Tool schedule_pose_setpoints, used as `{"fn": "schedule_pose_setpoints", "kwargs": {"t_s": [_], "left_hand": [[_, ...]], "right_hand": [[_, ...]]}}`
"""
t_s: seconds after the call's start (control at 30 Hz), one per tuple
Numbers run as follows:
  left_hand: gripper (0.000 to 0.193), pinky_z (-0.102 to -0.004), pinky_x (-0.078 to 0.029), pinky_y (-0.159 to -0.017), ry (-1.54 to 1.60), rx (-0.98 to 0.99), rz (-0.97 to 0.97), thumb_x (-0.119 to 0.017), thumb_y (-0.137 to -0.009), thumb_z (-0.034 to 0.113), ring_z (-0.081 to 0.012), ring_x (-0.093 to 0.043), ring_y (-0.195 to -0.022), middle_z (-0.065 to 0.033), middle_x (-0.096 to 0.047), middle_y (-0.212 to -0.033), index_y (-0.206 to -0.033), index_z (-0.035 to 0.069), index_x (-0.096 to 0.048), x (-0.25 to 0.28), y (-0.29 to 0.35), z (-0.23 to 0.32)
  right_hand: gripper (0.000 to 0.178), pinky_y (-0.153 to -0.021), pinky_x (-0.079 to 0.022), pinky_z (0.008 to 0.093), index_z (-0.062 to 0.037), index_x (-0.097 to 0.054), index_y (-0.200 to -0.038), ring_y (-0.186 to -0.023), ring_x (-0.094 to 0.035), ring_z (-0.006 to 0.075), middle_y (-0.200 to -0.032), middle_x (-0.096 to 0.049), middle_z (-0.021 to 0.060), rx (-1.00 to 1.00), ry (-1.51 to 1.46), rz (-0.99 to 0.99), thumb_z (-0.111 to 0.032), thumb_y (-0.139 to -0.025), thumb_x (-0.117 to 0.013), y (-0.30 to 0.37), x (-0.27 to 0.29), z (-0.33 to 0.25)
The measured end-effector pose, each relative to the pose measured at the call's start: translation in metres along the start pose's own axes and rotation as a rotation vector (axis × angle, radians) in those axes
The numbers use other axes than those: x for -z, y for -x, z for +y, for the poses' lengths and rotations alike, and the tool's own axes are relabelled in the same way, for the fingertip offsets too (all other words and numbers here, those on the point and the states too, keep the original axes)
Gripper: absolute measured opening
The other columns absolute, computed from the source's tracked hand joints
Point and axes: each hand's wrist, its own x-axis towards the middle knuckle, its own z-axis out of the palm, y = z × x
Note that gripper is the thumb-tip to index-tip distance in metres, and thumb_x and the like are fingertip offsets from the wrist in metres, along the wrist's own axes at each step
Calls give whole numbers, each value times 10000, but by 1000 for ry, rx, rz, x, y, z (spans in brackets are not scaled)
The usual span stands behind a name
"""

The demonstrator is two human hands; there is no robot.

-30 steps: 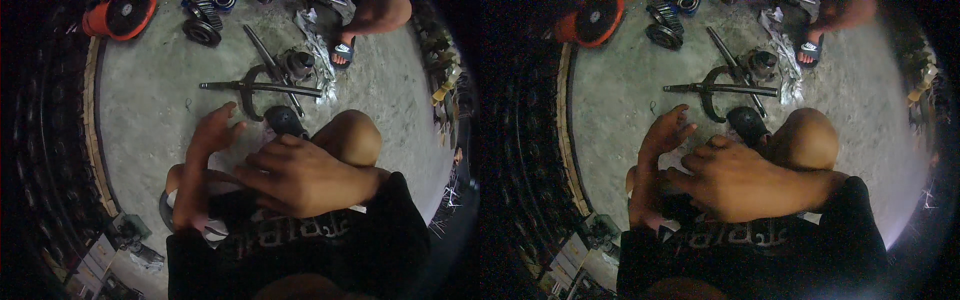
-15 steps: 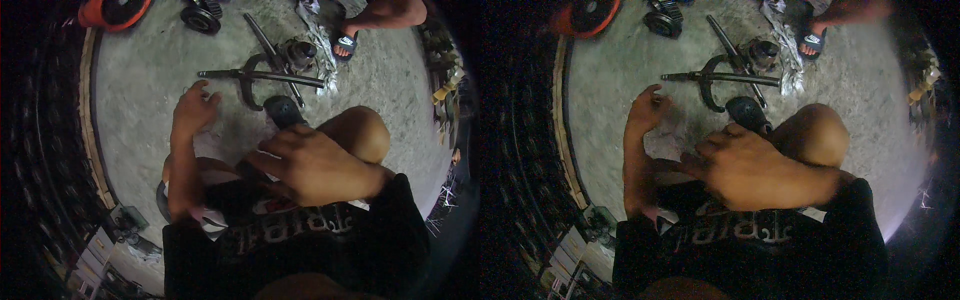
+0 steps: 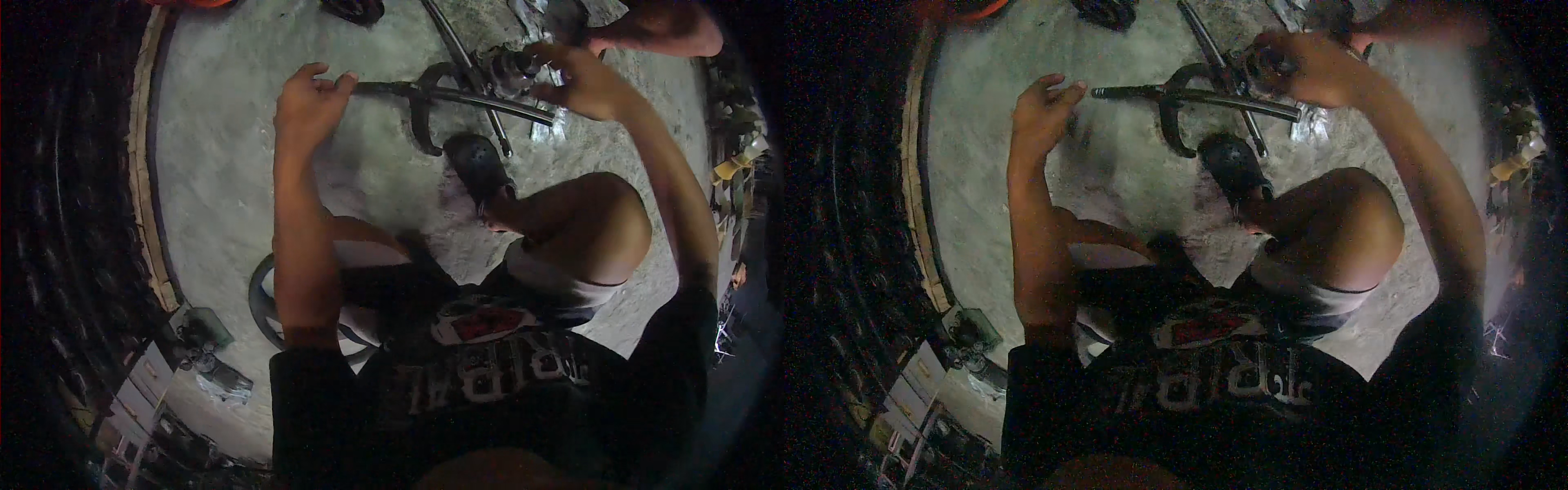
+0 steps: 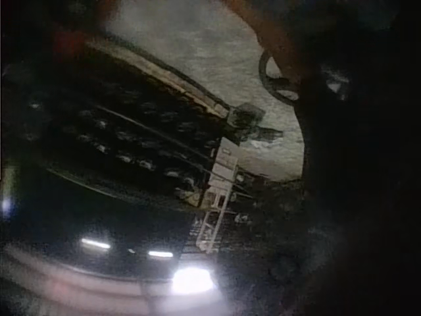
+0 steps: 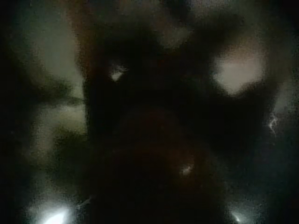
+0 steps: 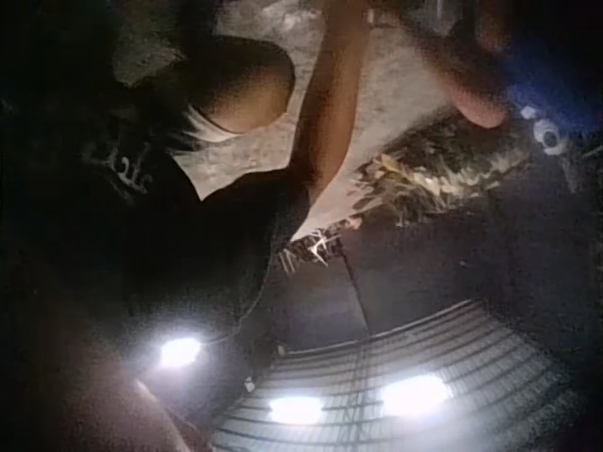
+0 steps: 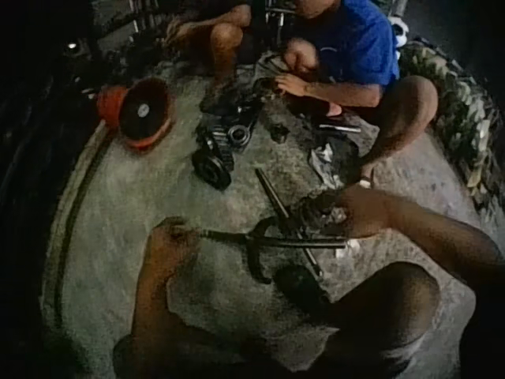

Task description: The person sits on the floor and uses a metal rod to rotate a mechanical part, likely a crankshaft, while two other people work on similar parts nearby. The person continues to rotate the part and occasionally pauses to observe the other workers.

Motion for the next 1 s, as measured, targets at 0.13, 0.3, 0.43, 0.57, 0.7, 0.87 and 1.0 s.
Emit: {"fn": "schedule_pose_setpoints", "kwargs": {"t_s": [0.13, 0.3, 0.43, 0.57, 0.7, 0.87, 1.0], "left_hand": [[680, -387, -529, -869, -30, -109, -64, -753, -791, 472, -312, -700, -964, -180, -723, -983, -1225, -33, -615, -6, 0, -7], [662, -376, -534, -843, -43, -61, -38, -767, -794, 442, -301, -706, -933, -175, -728, -973, -1229, -33, -612, -1, 4, -22], [653, -342, -534, -807, -12, 20, -74, -776, -822, 373, -246, -703, -887, -188, -726, -990, -1267, -58, -571, 8, 6, -40], [644, -345, -538, -810, -63, 98, -1, -764, -799, 388, -246, -713, -880, -158, -733, -958, -1256, -32, -592, 20, 5, -42], [634, -342, -536, -809, -67, 76, 18, -761, -802, 380, -239, -714, -879, -155, -733, -943, -1255, -29, -592, 13, -2, -41], [608, -370, -535, -838, -158, -5, -37, -780, -783, 329, -299, -707, -918, -166, -728, -954, -1239, -30, -597, -2, -11, -46], [678, -426, -502, -949, -202, -135, 47, -782, -763, 320, -356, -635, -1108, -240, -642, -1202, -1305, -14, -548, -28, -15, -59]], "right_hand": [[922, -940, -499, 485, -74, -310, -1483, -1107, -622, 420, -1167, -648, 252, -96, 128, -199, -385, -746, -768, -48, -103, 54], [799, -911, -518, 546, -36, -391, -1392, -1114, -632, 402, -1166, -650, 239, -305, 262, -171, -340, -733, -724, -55, -118, 35], [703, -866, -539, 540, -50, -475, -1322, -1057, -660, 394, -1141, -661, 225, -376, 266, -183, -248, -695, -725, -53, -124, 43], [504, -803, -562, 507, -64, -599, -1153, -993, -684, 378, -1069, -684, 212, -383, 297, -201, -184, -674, -701, -45, -141, 75], [369, -769, -567, 489, -90, -650, -1043, -933, -695, 377, -958, -702, 194, -384, 186, -143, -191, -690, -681, -31, -161, 109], [311, -759, -567, 484, -104, -693, -997, -866, -704, 367, -916, -712, 172, -422, 168, -93, -264, -731, -676, -17, -200, 156], [326, -769, -567, 459, -92, -739, -923, -832, -711, 329, -889, -729, 135, -422, 133, -159, -338, -709, -727, -23, -214, 172]]}}
